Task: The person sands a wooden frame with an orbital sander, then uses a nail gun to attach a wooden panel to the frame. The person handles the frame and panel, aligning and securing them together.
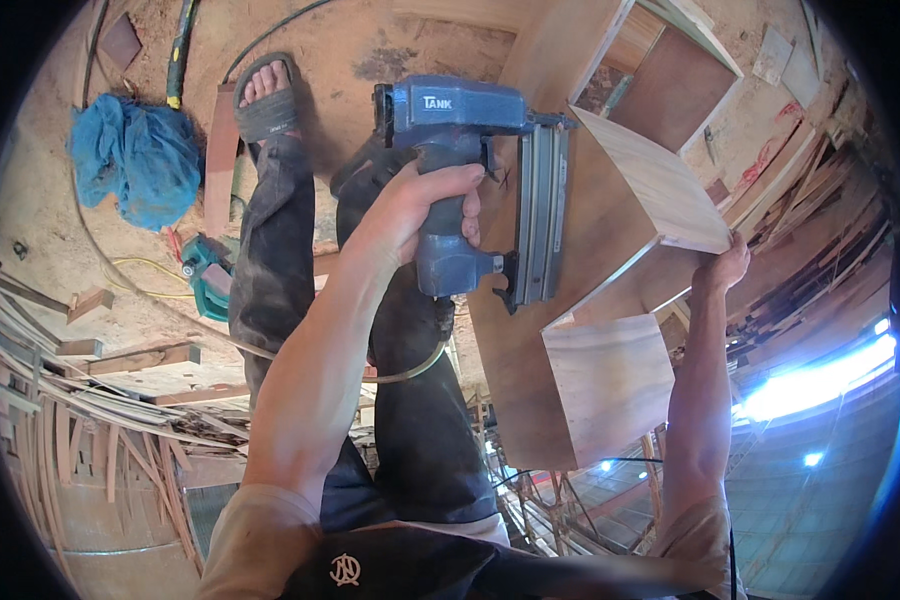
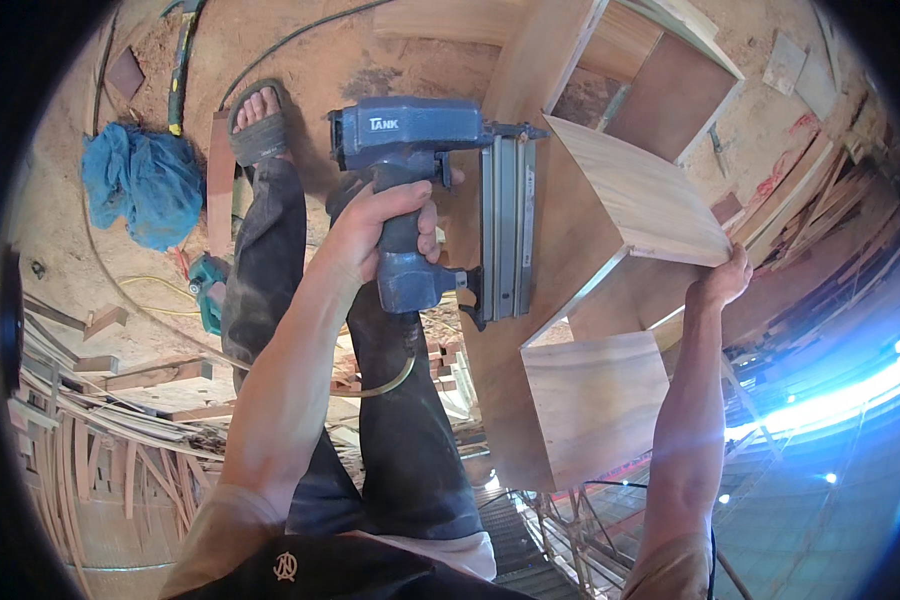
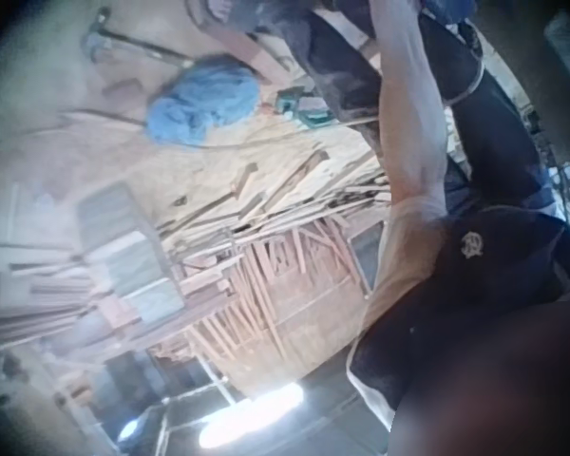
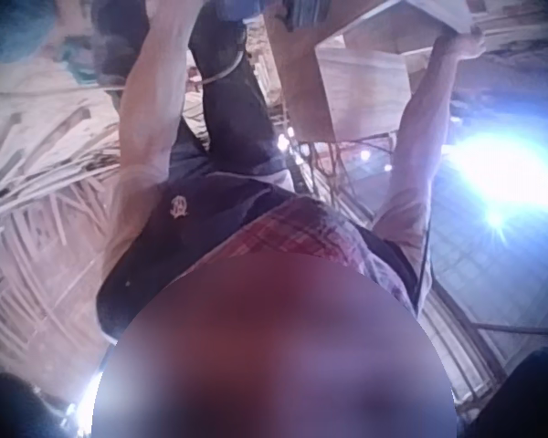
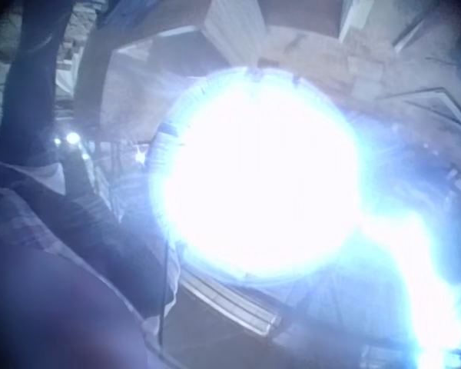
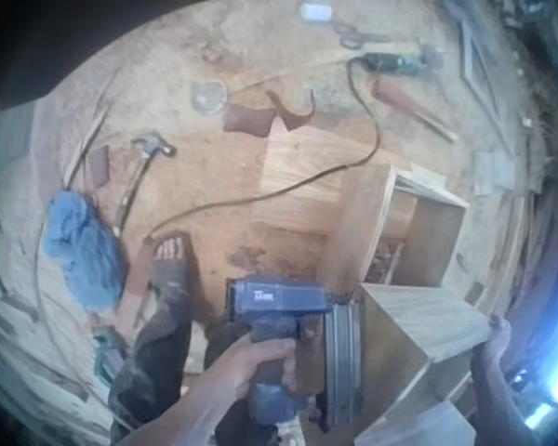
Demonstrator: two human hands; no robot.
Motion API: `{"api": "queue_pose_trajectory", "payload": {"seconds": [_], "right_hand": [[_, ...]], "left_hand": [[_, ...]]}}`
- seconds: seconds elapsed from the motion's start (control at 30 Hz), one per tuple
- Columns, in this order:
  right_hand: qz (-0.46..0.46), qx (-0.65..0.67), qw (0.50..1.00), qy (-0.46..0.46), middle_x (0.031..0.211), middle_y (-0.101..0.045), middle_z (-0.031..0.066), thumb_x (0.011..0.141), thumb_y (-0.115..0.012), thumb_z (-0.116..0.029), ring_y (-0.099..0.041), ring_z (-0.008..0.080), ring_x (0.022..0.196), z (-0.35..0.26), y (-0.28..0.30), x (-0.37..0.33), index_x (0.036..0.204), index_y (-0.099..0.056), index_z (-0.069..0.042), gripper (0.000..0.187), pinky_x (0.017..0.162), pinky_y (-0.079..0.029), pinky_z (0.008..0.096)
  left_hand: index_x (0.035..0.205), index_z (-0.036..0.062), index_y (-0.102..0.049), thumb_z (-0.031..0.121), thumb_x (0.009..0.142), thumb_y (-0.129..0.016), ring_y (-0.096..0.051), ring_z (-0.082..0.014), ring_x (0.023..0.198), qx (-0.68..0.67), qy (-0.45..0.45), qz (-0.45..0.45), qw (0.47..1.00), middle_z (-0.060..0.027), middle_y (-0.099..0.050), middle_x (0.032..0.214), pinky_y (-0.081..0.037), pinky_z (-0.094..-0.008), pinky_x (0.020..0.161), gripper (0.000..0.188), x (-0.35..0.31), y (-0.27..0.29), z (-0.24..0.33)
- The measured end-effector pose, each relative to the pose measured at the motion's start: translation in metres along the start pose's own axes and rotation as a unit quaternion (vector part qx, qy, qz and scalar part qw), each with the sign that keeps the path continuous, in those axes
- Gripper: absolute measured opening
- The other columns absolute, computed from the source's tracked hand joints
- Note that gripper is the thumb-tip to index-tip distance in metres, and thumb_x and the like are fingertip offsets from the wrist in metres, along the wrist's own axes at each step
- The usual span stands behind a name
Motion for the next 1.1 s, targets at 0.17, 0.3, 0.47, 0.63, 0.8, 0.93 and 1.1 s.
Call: {"api": "queue_pose_trajectory", "payload": {"seconds": [0.17, 0.3, 0.47, 0.63, 0.8, 0.93, 1.1], "right_hand": [[0.000, -0.014, 1.000, 0.010, 0.120, -0.062, 0.0161, 0.098, -0.059, -0.020, -0.064, 0.0324, 0.110, -0.001, -0.001, -0.003, 0.128, -0.060, 0.000, 0.036, 0.092, -0.057, 0.0484], [0.012, 0.027, 1.000, -0.009, 0.119, -0.062, 0.0155, 0.098, -0.058, -0.020, -0.065, 0.0320, 0.109, -0.002, -0.004, -0.007, 0.126, -0.061, 0.000, 0.034, 0.090, -0.057, 0.0476], [0.015, 0.022, 1.000, -0.006, 0.116, -0.063, 0.0147, 0.098, -0.058, -0.020, -0.066, 0.0317, 0.107, -0.005, -0.005, -0.007, 0.123, -0.060, 0.000, 0.032, 0.089, -0.058, 0.0472], [0.014, 0.046, 0.999, -0.019, 0.116, -0.063, 0.0147, 0.099, -0.057, -0.020, -0.066, 0.0315, 0.107, -0.004, -0.006, -0.006, 0.122, -0.062, 0.000, 0.031, 0.090, -0.057, 0.0467], [0.019, 0.019, 1.000, -0.003, 0.119, -0.063, 0.0158, 0.099, -0.055, -0.022, -0.065, 0.0321, 0.108, -0.004, -0.006, -0.005, 0.122, -0.064, 0.001, 0.033, 0.091, -0.057, 0.0472], [0.017, 0.020, 1.000, -0.013, 0.122, -0.062, 0.0162, 0.098, -0.055, -0.022, -0.064, 0.0326, 0.112, -0.001, -0.005, -0.001, 0.123, -0.064, 0.001, 0.035, 0.092, -0.057, 0.0474], [0.005, 0.014, 1.000, -0.006, 0.121, -0.062, 0.0166, 0.097, -0.056, -0.022, -0.064, 0.0321, 0.111, -0.003, -0.007, -0.002, 0.122, -0.063, 0.002, 0.036, 0.093, -0.056, 0.0472]], "left_hand": [[0.131, -0.0011, -0.060, 0.022, 0.096, -0.070, -0.064, -0.0197, 0.062, 0.009, 0.003, 0.003, 1.000, -0.0061, -0.062, 0.071, -0.056, -0.0385, 0.063, 0.043, -0.012, -0.008, -0.001], [0.125, -0.0004, -0.064, 0.020, 0.095, -0.073, -0.065, -0.0189, 0.063, 0.009, -0.004, -0.021, 1.000, -0.0056, -0.064, 0.074, -0.056, -0.0361, 0.062, 0.038, -0.008, -0.013, 0.002], [0.126, -0.0009, -0.064, 0.020, 0.095, -0.072, -0.065, -0.0179, 0.063, 0.023, -0.007, -0.019, 1.000, -0.0046, -0.063, 0.073, -0.055, -0.0339, 0.062, 0.038, -0.012, -0.014, 0.000], [0.136, -0.0044, -0.059, 0.020, 0.097, -0.068, -0.062, -0.0189, 0.061, 0.038, -0.006, -0.008, 0.999, -0.0051, -0.059, 0.071, -0.056, -0.0359, 0.061, 0.046, -0.012, -0.013, -0.003], [0.137, -0.0056, -0.058, 0.020, 0.097, -0.068, -0.063, -0.0190, 0.061, 0.069, -0.020, -0.010, 0.997, -0.0054, -0.060, 0.071, -0.056, -0.0351, 0.061, 0.048, -0.011, -0.015, -0.001], [0.135, -0.0063, -0.058, 0.020, 0.096, -0.069, -0.063, -0.0184, 0.061, 0.064, -0.027, -0.010, 0.998, -0.0050, -0.060, 0.071, -0.056, -0.0352, 0.061, 0.048, -0.012, -0.015, -0.001], [0.133, -0.0056, -0.060, 0.022, 0.095, -0.070, -0.063, -0.0183, 0.060, 0.105, -0.022, 0.009, 0.994, -0.0047, -0.060, 0.069, -0.057, -0.0349, 0.062, 0.048, -0.010, -0.016, 0.004]]}}
Point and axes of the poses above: each hand's wrist, its own x-axis towards the middle knuckle, its own y-axis out of the back of the hand, z = x × y, the point moved 4 cm from there along x, towards the middle knuckle
